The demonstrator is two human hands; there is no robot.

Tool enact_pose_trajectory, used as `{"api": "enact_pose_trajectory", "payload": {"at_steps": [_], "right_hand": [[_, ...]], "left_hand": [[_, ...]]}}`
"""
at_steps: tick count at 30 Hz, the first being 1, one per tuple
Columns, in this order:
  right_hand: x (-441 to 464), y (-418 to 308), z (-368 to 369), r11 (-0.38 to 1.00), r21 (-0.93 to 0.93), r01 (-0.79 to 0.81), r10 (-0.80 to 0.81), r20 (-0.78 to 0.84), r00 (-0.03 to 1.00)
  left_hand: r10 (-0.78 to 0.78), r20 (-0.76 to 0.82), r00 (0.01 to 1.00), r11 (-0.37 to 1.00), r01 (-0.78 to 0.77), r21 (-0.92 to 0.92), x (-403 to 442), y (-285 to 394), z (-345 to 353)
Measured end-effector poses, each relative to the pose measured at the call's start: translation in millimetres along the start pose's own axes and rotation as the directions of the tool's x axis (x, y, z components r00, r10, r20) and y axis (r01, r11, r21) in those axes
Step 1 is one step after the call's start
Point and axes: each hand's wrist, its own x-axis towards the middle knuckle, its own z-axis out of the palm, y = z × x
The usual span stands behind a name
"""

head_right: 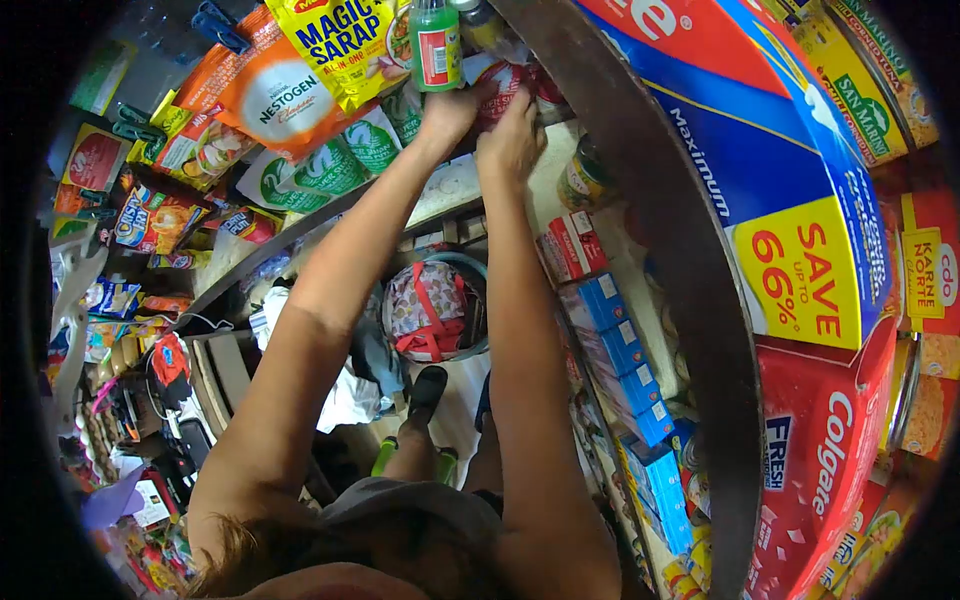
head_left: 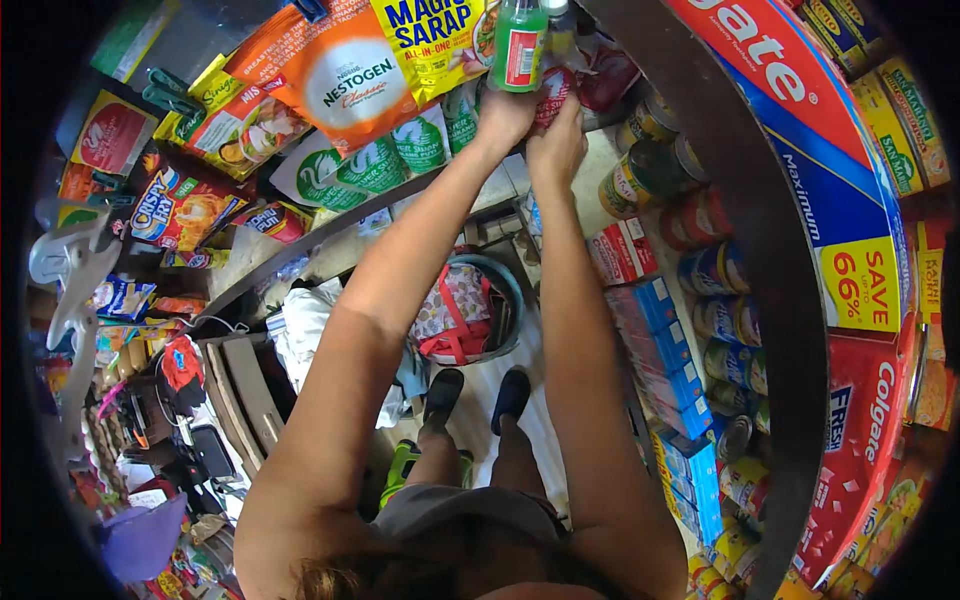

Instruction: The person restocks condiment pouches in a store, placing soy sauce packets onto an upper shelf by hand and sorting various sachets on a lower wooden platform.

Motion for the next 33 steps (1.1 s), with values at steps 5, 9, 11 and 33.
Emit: {"api": "enact_pose_trajectory", "payload": {"at_steps": [5, 9, 11, 33], "right_hand": [[5.5, -11.7, -6.3, 0.989, -0.001, -0.145, 0.145, 0.078, 0.986], [-7.9, -13.5, -6.0, 0.992, 0.118, 0.039, -0.029, -0.084, 0.996], [-13.1, -10.6, -1.6, 0.993, 0.120, -0.005, 0.004, 0.003, 1.000], [-81.8, -34.2, -89.8, 0.914, 0.372, 0.159, -0.267, 0.259, 0.928]], "left_hand": [[0.011, -0.089, 0.996, 1.000, -0.012, -0.011, -16.6, 30.0, -9.6], [0.071, -0.194, 0.978, 0.989, -0.044, 0.141, -14.7, 36.0, -9.9], [0.099, -0.212, 0.972, 0.979, -0.057, 0.196, -16.6, 40.3, -14.0], [0.344, 0.147, 0.928, 0.824, -0.373, 0.426, -103.4, 90.0, -51.5]]}}
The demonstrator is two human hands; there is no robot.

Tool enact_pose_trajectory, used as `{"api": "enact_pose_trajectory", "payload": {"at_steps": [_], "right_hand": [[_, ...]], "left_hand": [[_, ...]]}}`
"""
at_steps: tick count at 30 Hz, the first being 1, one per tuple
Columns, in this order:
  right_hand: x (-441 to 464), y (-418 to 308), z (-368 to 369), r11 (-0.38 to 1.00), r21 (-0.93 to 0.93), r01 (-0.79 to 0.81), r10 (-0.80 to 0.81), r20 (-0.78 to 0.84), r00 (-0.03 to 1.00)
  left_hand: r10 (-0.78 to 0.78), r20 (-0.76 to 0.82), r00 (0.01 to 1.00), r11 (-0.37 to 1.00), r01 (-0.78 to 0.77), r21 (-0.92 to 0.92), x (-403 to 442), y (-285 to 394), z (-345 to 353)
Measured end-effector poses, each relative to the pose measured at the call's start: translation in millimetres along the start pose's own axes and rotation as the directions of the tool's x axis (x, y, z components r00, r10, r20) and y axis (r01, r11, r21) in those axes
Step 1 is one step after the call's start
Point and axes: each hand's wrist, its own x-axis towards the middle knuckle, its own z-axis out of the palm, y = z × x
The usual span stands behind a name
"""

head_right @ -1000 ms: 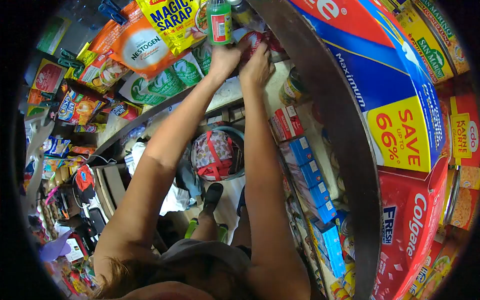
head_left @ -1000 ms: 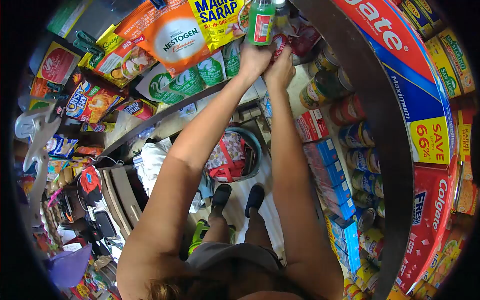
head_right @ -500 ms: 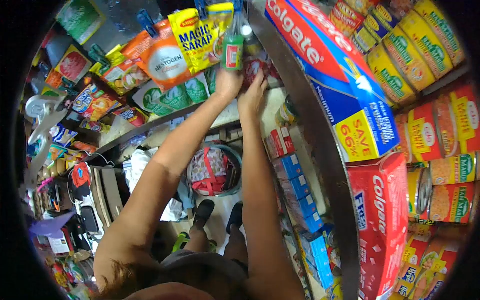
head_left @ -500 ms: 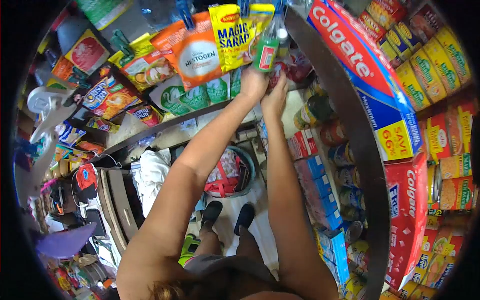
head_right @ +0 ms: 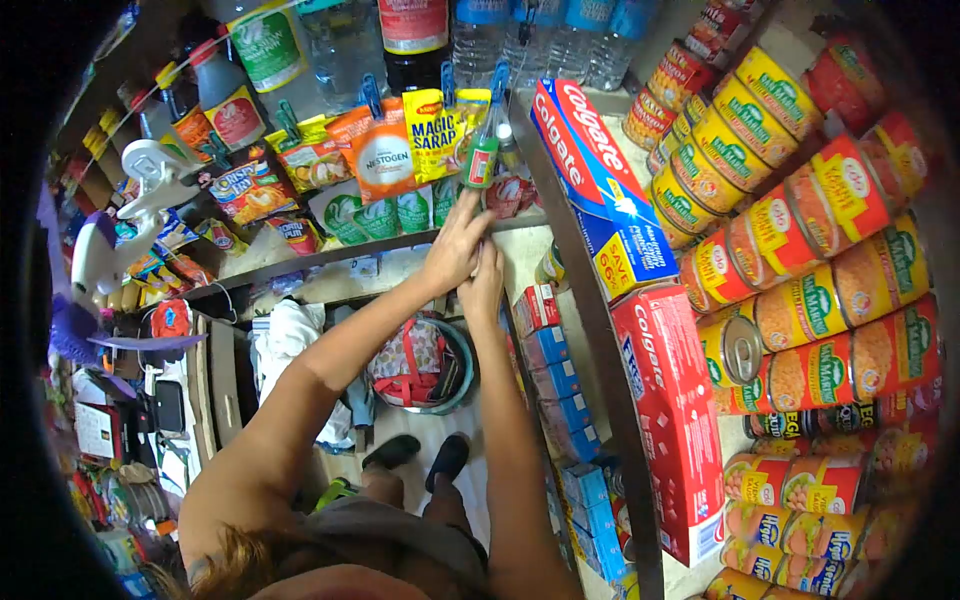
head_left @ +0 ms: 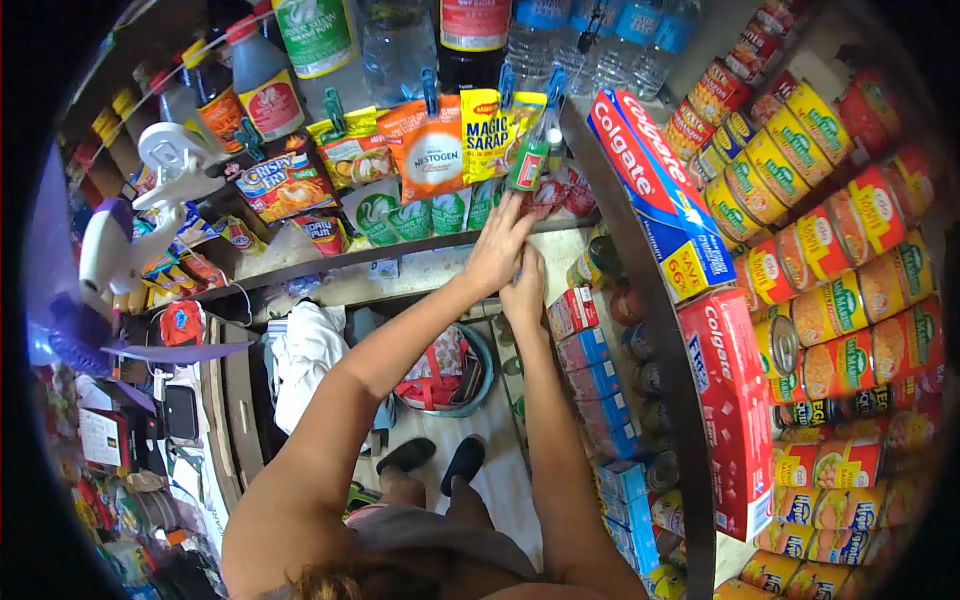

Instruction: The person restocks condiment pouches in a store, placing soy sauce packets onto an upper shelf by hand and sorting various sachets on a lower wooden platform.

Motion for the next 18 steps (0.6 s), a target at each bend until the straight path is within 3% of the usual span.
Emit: {"api": "enact_pose_trajectory", "payload": {"at_steps": [1, 5, 6, 7, 11, 15, 16, 18], "right_hand": [[-10.6, -6.3, -6.6, 1.000, -0.008, -0.010, 0.010, 0.017, 1.000], [-66.2, -22.8, -30.9, 0.994, -0.024, -0.104, 0.106, 0.118, 0.987], [-86.8, -15.0, -31.5, 0.979, 0.065, -0.191, 0.179, 0.156, 0.971], [-102.5, -17.9, -40.0, 0.984, -0.030, -0.173, 0.176, 0.210, 0.962], [-190.4, -34.4, -75.6, 0.909, 0.003, -0.416, 0.386, 0.368, 0.846], [-292.6, -23.8, -96.2, 0.797, 0.027, -0.603, 0.555, 0.359, 0.750], [-311.2, -24.3, -98.8, 0.763, 0.016, -0.646, 0.602, 0.347, 0.719], [-341.5, -28.7, -101.0, 0.685, -0.009, -0.728, 0.691, 0.326, 0.646]], "left_hand": [[0.009, -0.001, 1.000, 0.998, -0.009, 0.065, -7.9, 3.0, -2.5], [-0.101, 0.174, 0.980, 0.994, 0.104, -0.013, -50.6, 18.2, -15.8], [-0.080, 0.169, 0.982, 0.996, 0.084, -0.020, -65.8, 17.8, -15.4], [-0.080, 0.181, 0.980, 0.997, 0.082, -0.003, -79.2, 17.4, -17.9], [-0.231, 0.246, 0.941, 0.973, 0.217, 0.084, -127.3, -3.1, -45.5], [-0.234, 0.057, 0.970, 0.972, 0.232, 0.035, -148.3, -46.8, -74.0], [-0.299, 0.034, 0.954, 0.954, 0.300, -0.006, -147.3, -54.5, -81.8], [-0.341, -0.143, 0.929, 0.936, 0.349, 0.035, -142.6, -67.3, -89.6]]}}
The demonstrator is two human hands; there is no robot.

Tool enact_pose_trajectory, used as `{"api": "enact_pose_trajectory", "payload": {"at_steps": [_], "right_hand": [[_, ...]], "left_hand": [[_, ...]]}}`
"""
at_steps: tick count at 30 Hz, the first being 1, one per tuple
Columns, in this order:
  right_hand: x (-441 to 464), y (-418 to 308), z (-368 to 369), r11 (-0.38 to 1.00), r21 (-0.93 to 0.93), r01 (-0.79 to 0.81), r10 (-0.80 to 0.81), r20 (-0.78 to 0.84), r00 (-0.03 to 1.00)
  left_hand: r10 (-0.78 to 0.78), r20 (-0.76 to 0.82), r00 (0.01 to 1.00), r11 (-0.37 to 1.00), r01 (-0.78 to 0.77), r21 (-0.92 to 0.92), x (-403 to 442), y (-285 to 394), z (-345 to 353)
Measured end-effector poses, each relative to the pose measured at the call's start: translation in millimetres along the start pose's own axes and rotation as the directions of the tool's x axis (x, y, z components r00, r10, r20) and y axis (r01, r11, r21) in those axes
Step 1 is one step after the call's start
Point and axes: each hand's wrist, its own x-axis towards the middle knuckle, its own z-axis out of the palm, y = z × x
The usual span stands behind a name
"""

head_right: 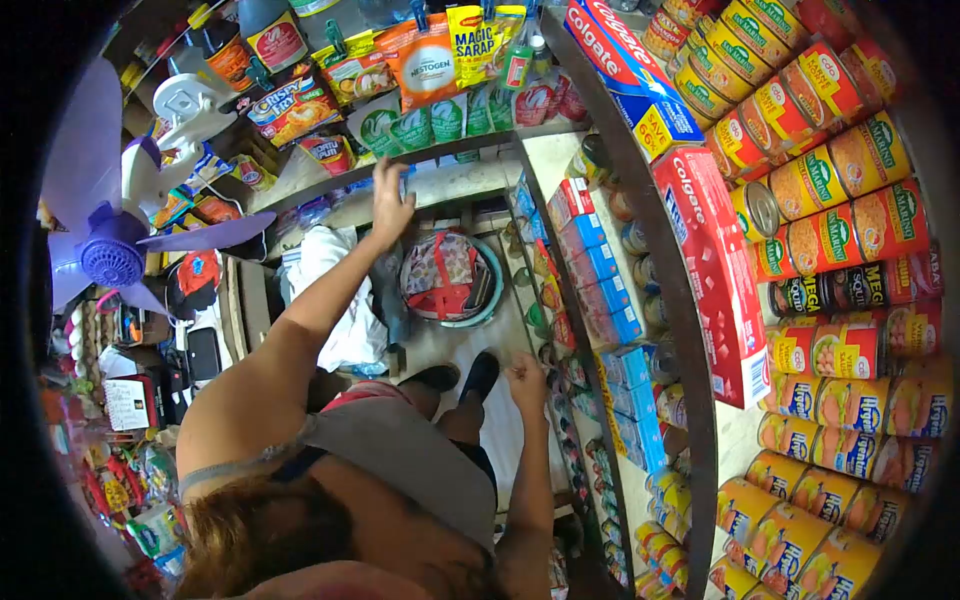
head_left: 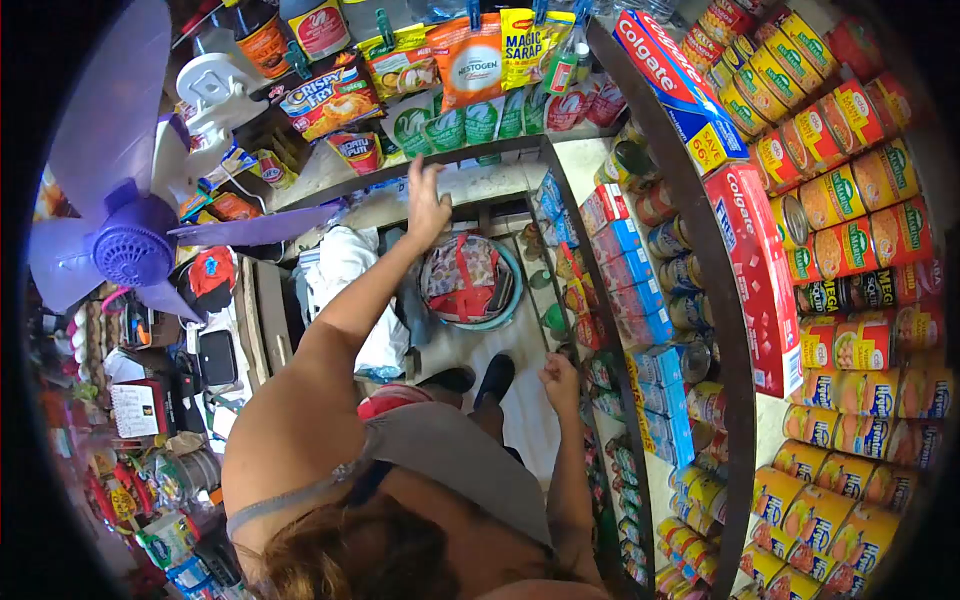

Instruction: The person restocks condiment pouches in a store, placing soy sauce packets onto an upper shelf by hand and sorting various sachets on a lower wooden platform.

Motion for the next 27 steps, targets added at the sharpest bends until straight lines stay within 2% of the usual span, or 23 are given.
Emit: {"api": "enact_pose_trajectory", "payload": {"at_steps": [2, 5, 6, 8, 11, 14, 17, 18, 19, 20, 21, 22, 23, 25, 27], "right_hand": [[-9.0, 13.7, 13.3, 0.999, 0.040, 0.005, -0.003, -0.038, 0.999], [-22.7, -13.7, 25.2, 1.000, 0.013, -0.018, 0.018, -0.052, 0.999], [-26.0, -27.8, 28.8, 0.999, -0.009, -0.032, 0.031, -0.049, 0.998], [-20.5, -21.8, 41.7, 0.996, -0.083, 0.045, -0.046, -0.014, 0.999], [-8.8, -25.5, 58.0, 0.987, -0.139, 0.082, -0.075, 0.053, 0.996], [7.6, -27.5, 66.9, 0.964, -0.233, 0.125, -0.100, 0.115, 0.988], [10.3, -35.8, 68.4, 0.957, -0.244, 0.158, -0.124, 0.149, 0.981], [11.3, -39.0, 66.2, 0.958, -0.231, 0.167, -0.134, 0.150, 0.979], [12.9, -37.1, 65.8, 0.957, -0.232, 0.172, -0.140, 0.148, 0.979], [14.7, -30.0, 66.3, 0.957, -0.232, 0.176, -0.145, 0.144, 0.979], [15.8, -24.7, 65.5, 0.956, -0.233, 0.178, -0.148, 0.139, 0.979], [15.7, -25.3, 62.3, 0.949, -0.271, 0.159, -0.125, 0.139, 0.982], [13.4, -28.9, 58.2, 0.941, -0.309, 0.137, -0.097, 0.140, 0.985], [5.9, -35.9, 53.9, 0.925, -0.360, 0.119, -0.074, 0.136, 0.988], [0.2, -37.5, 52.0, 0.912, -0.390, 0.130, -0.088, 0.122, 0.989]], "left_hand": [[-0.020, -0.150, 0.989, 0.995, 0.034, 0.094, 14.1, -11.6, -7.0], [-0.338, -0.142, 0.931, 0.911, 0.285, -0.299, 44.9, 9.9, -16.7], [-0.341, -0.155, 0.927, 0.907, 0.281, -0.313, 56.6, 4.6, -12.0], [-0.345, -0.188, 0.920, 0.901, 0.268, -0.343, 86.7, -10.2, 0.0], [-0.587, -0.031, 0.809, 0.802, 0.577, -0.154, 123.1, -6.6, -14.7], [-0.430, -0.081, 0.899, 0.886, 0.403, -0.229, 119.7, -39.9, 0.0], [-0.446, -0.215, 0.869, 0.868, 0.362, -0.340, 88.3, -20.5, -16.3], [-0.511, -0.171, 0.843, 0.822, 0.421, -0.383, 73.2, -6.3, -32.6], [-0.378, -0.283, 0.881, 0.912, 0.303, -0.276, 59.5, -39.8, -27.7], [-0.359, -0.374, 0.855, 0.925, 0.273, -0.265, 47.1, -52.4, -34.7], [-0.422, -0.433, 0.796, 0.882, 0.251, -0.398, 40.4, -64.9, -42.4], [-0.394, -0.494, 0.775, 0.919, 0.344, -0.193, 36.0, -74.9, -57.1], [-0.242, -0.642, 0.728, 0.937, 0.347, 0.040, 30.9, -112.4, -55.4], [-0.122, -0.621, 0.774, 0.955, 0.263, 0.140, 36.4, -131.2, -68.2], [-0.293, -0.373, 0.881, 0.946, 0.210, -0.246, 41.4, -140.1, -70.0]]}}
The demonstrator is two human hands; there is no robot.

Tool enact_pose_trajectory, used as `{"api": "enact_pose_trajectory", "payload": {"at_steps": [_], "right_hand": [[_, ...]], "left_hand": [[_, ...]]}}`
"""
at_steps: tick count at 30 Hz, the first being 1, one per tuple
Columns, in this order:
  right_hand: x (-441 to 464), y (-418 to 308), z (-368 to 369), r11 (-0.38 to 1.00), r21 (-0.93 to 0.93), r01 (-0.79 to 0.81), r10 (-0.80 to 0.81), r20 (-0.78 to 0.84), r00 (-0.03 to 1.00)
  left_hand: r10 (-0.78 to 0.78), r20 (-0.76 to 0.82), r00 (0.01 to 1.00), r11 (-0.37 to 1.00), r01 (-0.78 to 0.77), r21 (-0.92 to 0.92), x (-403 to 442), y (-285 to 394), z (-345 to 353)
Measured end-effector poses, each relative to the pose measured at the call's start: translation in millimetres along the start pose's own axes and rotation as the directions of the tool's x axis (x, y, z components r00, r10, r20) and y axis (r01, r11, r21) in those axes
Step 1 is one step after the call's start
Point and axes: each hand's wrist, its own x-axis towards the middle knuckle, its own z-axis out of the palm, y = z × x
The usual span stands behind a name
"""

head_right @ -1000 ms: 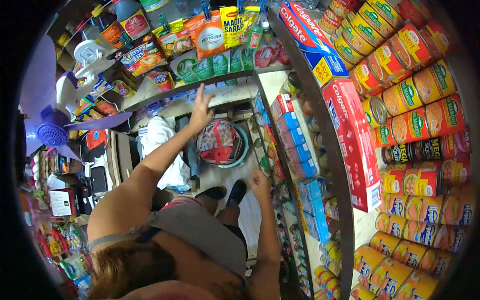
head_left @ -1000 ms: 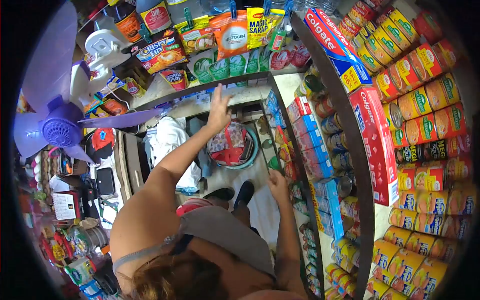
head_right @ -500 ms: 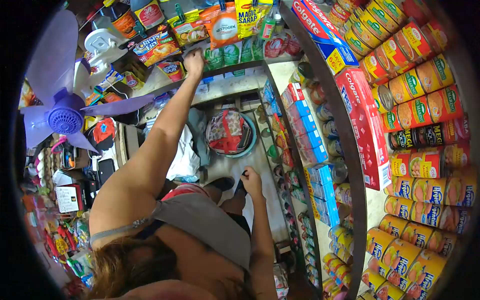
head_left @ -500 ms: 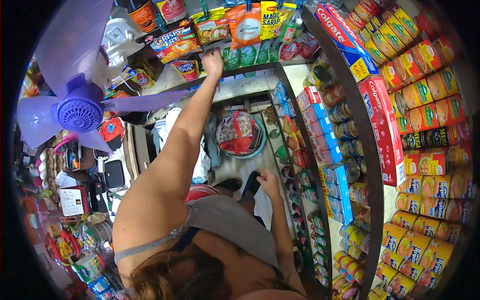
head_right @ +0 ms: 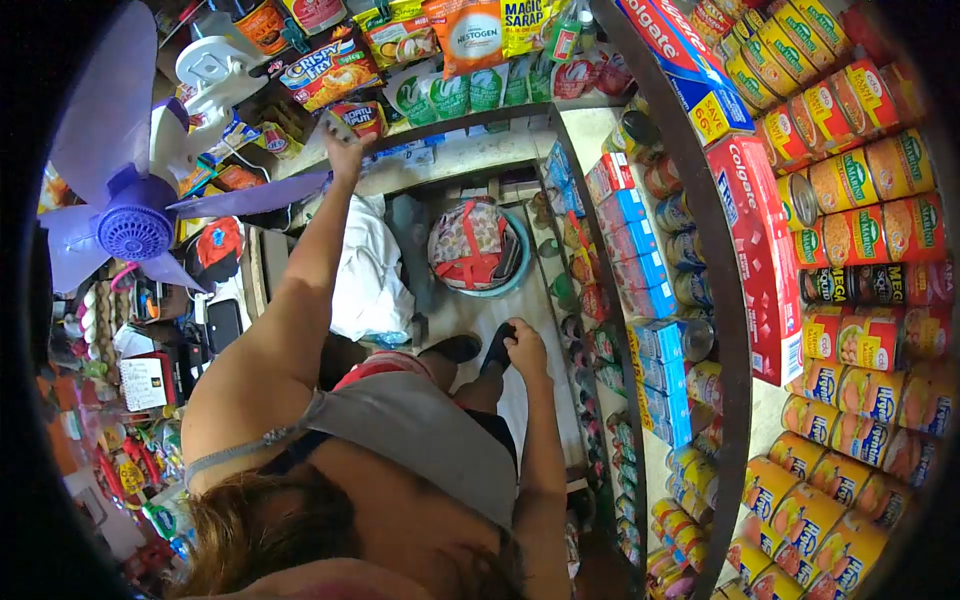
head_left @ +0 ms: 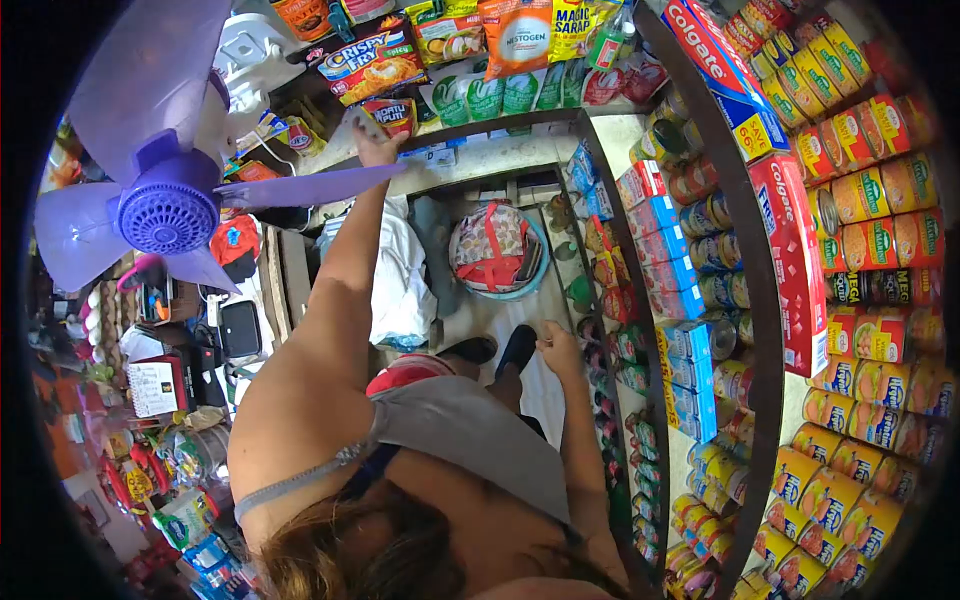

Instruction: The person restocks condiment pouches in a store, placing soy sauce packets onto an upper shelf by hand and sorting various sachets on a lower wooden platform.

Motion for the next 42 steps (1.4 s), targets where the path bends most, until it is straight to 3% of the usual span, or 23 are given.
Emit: {"api": "enact_pose_trajectory", "payload": {"at_steps": [1, 5, 8, 9, 10, 12, 16, 18, 20, 22, 23, 24, 25, 28, 29, 30, 31, 33, 35, 36, 38, 40, 42], "right_hand": [[-2.9, 3.0, 3.5, 1.000, 0.009, 0.019, -0.018, -0.016, 1.000], [-13.0, 12.1, 22.2, 0.997, 0.079, -0.001, -0.002, 0.032, 0.999], [-21.7, 5.4, 27.1, 0.999, 0.048, 0.013, -0.015, 0.049, 0.999], [-25.1, 3.3, 29.7, 0.999, 0.044, 0.017, -0.019, 0.043, 0.999], [-31.0, 1.8, 31.0, 0.999, 0.042, 0.010, -0.011, 0.028, 1.000], [-44.8, -12.3, 21.4, 0.997, -0.035, -0.067, 0.067, 0.002, 0.998], [-64.1, 5.1, 30.1, 0.994, 0.018, -0.111, 0.112, -0.099, 0.989], [-81.9, 5.8, 18.3, 0.988, 0.015, -0.152, 0.153, -0.121, 0.981], [-109.5, 9.1, 6.9, 0.973, 0.035, -0.228, 0.231, -0.139, 0.963], [-133.5, 22.9, 3.0, 0.953, 0.058, -0.296, 0.302, -0.149, 0.942], [-148.7, 30.1, 3.4, 0.939, 0.073, -0.335, 0.342, -0.152, 0.927], [-164.9, 35.5, 4.8, 0.922, 0.100, -0.373, 0.385, -0.165, 0.908], [-179.2, 40.9, 4.0, 0.906, 0.123, -0.405, 0.422, -0.178, 0.889], [-228.5, 56.6, -2.4, 0.844, 0.152, -0.514, 0.536, -0.204, 0.819], [-244.8, 60.9, 0.1, 0.818, 0.166, -0.551, 0.575, -0.209, 0.791], [-261.3, 67.3, 4.5, 0.802, 0.195, -0.564, 0.597, -0.250, 0.762], [-279.0, 75.0, 10.3, 0.784, 0.226, -0.578, 0.621, -0.293, 0.727], [-315.7, 87.8, 23.4, 0.737, 0.270, -0.620, 0.675, -0.356, 0.646], [-350.2, 94.8, 44.2, 0.643, 0.334, -0.689, 0.761, -0.380, 0.526], [-365.8, 94.5, 54.9, 0.597, 0.361, -0.717, 0.795, -0.386, 0.468], [-395.7, 85.8, 78.5, 0.523, 0.459, -0.718, 0.841, -0.416, 0.347], [-414.7, 80.1, 101.1, 0.386, 0.504, -0.773, 0.917, -0.300, 0.262], [-428.4, 54.0, 115.4, 0.265, 0.630, -0.730, 0.959, -0.249, 0.134]], "left_hand": [[-0.065, 0.149, 0.987, 0.980, 0.092, -0.177, 1.8, -2.1, 0.4], [-0.225, 0.119, 0.967, 0.948, 0.189, 0.257, 4.5, 4.4, 6.9], [-0.226, 0.176, 0.958, 0.897, 0.134, 0.421, 3.9, 37.6, 5.0], [-0.083, 0.200, 0.976, 0.963, 0.027, 0.270, 13.4, -18.5, 15.1], [-0.009, 0.146, 0.989, 0.917, -0.051, 0.396, 26.3, -51.0, 19.1], [-0.115, 0.363, 0.925, 0.866, -0.085, 0.492, 22.7, 9.5, 6.9], [0.097, 0.419, 0.903, 0.995, -0.102, -0.010, 54.6, -106.0, 39.3], [0.100, 0.489, 0.867, 0.759, -0.384, 0.526, 52.5, -89.8, 23.2], [0.209, 0.442, 0.872, 0.634, -0.465, 0.618, 44.1, -67.7, 30.5], [0.039, -0.017, 0.999, 0.473, -0.003, 0.881, 5.8, -54.3, 49.0], [0.136, 0.050, 0.989, 0.764, -0.137, 0.630, -27.1, -16.0, 34.5], [0.198, 0.226, 0.954, 0.829, -0.286, 0.481, -50.6, 5.7, 28.7], [0.420, 0.227, 0.879, 0.795, -0.477, 0.375, -84.1, 22.2, 31.3], [0.530, 0.519, 0.671, 0.783, -0.622, 0.005, -187.9, 43.9, 33.9], [0.398, 0.682, 0.613, 0.855, -0.517, -0.035, -227.2, 67.1, 30.8], [0.551, 0.665, 0.505, 0.810, -0.514, -0.281, -261.1, 47.4, 47.0], [0.503, 0.765, 0.402, 0.824, -0.488, -0.286, -303.9, 113.8, 24.9], [0.448, 0.881, 0.154, 0.894, -0.072, -0.442, -372.5, 195.3, -7.9], [0.652, 0.746, -0.137, 0.752, -0.011, -0.659, -414.4, 240.1, -21.5], [0.626, 0.727, -0.284, 0.776, 0.134, -0.616, -433.7, 244.2, -20.2], [0.692, 0.558, -0.458, 0.683, 0.163, -0.712, -461.1, 264.6, -20.6], [0.699, 0.353, -0.622, 0.556, 0.163, -0.815, -472.7, 303.8, -23.0], [0.695, 0.234, -0.680, 0.479, 0.195, -0.856, -487.8, 322.9, -9.4]]}}
